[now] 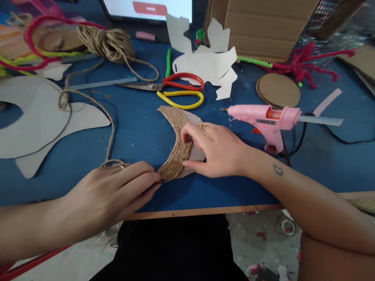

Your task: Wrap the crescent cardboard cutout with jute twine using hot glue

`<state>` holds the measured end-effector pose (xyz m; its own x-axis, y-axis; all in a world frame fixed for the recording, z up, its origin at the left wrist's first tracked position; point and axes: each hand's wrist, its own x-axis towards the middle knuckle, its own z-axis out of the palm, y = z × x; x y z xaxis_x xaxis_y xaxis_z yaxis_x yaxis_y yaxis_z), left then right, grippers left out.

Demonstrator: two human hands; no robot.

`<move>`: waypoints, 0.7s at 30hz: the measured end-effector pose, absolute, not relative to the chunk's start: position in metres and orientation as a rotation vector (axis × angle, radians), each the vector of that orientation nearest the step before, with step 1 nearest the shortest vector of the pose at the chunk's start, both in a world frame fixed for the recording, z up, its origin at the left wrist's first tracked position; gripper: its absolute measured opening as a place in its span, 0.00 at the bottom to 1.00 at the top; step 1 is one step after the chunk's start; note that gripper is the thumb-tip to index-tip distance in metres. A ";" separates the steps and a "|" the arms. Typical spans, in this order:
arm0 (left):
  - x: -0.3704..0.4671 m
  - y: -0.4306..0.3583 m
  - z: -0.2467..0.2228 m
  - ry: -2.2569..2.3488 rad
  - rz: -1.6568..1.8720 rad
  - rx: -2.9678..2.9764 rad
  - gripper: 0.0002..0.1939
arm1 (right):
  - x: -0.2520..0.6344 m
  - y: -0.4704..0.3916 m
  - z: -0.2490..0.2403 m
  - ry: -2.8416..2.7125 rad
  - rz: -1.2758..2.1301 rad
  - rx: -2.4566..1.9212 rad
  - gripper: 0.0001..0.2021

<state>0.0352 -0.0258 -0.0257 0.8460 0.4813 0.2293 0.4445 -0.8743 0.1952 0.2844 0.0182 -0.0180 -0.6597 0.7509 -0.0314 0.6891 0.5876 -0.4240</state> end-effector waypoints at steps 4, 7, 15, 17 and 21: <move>0.034 -0.027 -0.024 0.728 0.419 2.913 0.09 | 0.282 0.017 -0.018 -2.688 0.575 -1.248 0.17; 0.035 -0.027 -0.024 0.756 0.459 2.939 0.08 | 0.282 0.016 -0.018 -2.691 0.557 -1.262 0.17; 0.032 -0.029 -0.024 0.741 0.366 3.014 0.10 | 0.281 0.015 -0.018 -2.687 0.528 -1.292 0.22; 0.031 -0.029 -0.024 0.712 0.356 3.045 0.11 | 0.279 0.015 -0.018 -2.696 0.498 -1.309 0.23; 0.031 -0.028 -0.025 0.660 0.449 3.048 0.12 | 0.278 0.014 -0.018 -2.700 0.483 -1.326 0.23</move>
<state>0.0314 -0.0283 -0.0247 0.8716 0.4042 0.2774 0.4067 -0.9121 0.0512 0.2779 0.0140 -0.0181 -0.6173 0.7849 -0.0536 0.7548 0.5717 -0.3215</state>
